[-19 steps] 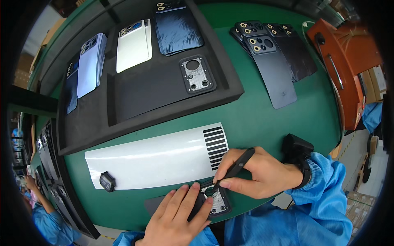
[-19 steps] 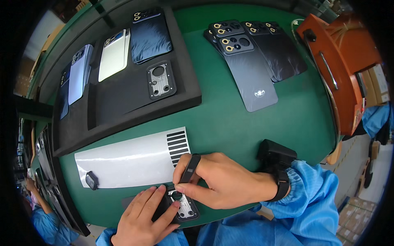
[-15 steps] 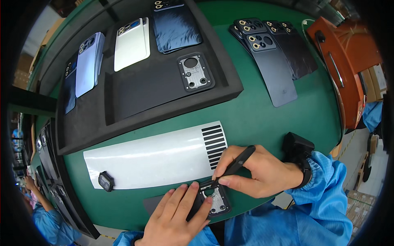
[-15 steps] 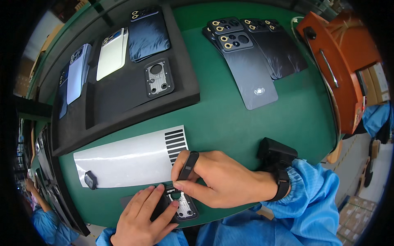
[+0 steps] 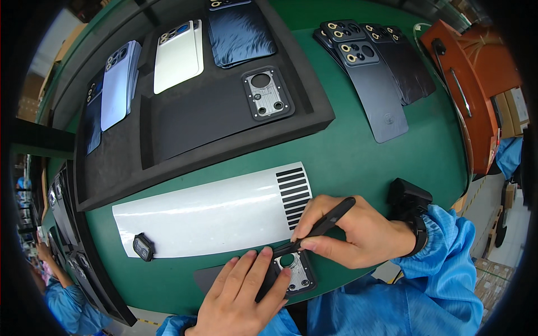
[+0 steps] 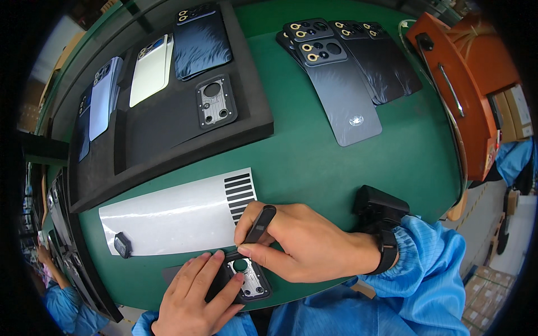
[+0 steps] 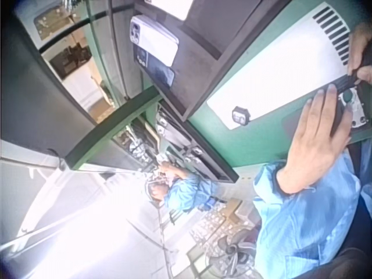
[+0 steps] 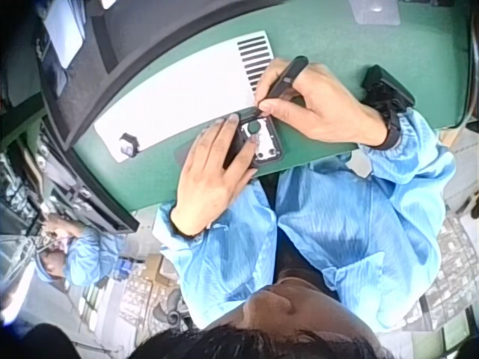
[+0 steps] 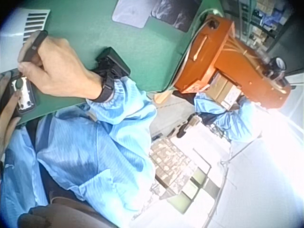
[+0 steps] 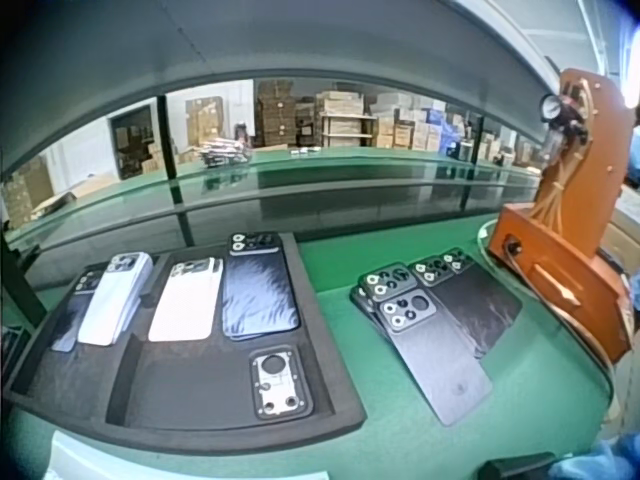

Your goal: Applying camera lens covers and adhesive components to smartphone back plates on an electronics assembly line.

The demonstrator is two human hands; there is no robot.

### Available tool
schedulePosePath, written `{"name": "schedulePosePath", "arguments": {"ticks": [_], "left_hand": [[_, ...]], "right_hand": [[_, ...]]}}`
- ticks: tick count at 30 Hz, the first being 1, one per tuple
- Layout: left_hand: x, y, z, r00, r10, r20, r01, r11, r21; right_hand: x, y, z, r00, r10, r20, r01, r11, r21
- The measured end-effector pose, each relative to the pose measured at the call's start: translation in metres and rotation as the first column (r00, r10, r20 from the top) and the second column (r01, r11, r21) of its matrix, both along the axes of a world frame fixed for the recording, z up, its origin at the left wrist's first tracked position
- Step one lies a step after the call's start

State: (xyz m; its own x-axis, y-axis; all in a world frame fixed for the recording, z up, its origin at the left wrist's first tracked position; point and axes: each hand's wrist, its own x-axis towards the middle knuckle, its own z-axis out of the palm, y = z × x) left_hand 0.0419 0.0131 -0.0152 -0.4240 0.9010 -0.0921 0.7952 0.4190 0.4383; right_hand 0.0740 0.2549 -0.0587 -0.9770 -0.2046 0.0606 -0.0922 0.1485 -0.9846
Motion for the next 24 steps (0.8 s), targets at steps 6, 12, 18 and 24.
{"name": "schedulePosePath", "arguments": {"ticks": [6, 12, 18, 24], "left_hand": [[0.0006, 0.0003, -0.0003, 1.000, 0.001, -0.002, -0.001, 1.000, -0.001], [0.0006, 0.0011, -0.0002, 1.000, 0.006, -0.009, -0.006, 1.000, 0.007], [0.0006, 0.0014, -0.0008, 1.000, 0.005, -0.006, -0.005, 1.000, 0.013], [-0.0002, 0.0048, 0.0027, 1.000, 0.016, 0.027, -0.015, 1.000, -0.027]], "right_hand": [[-0.0001, -0.0002, -0.0005, 1.000, -0.004, -0.014, 0.004, 1.000, -0.018], [-0.0002, 0.0001, -0.0009, 1.000, 0.005, -0.009, -0.005, 1.000, -0.025], [0.0007, 0.0002, -0.0015, 1.000, -0.001, -0.005, 0.001, 1.000, -0.028], [0.0014, 0.0004, -0.0015, 1.000, -0.008, -0.021, 0.007, 1.000, -0.020]]}}
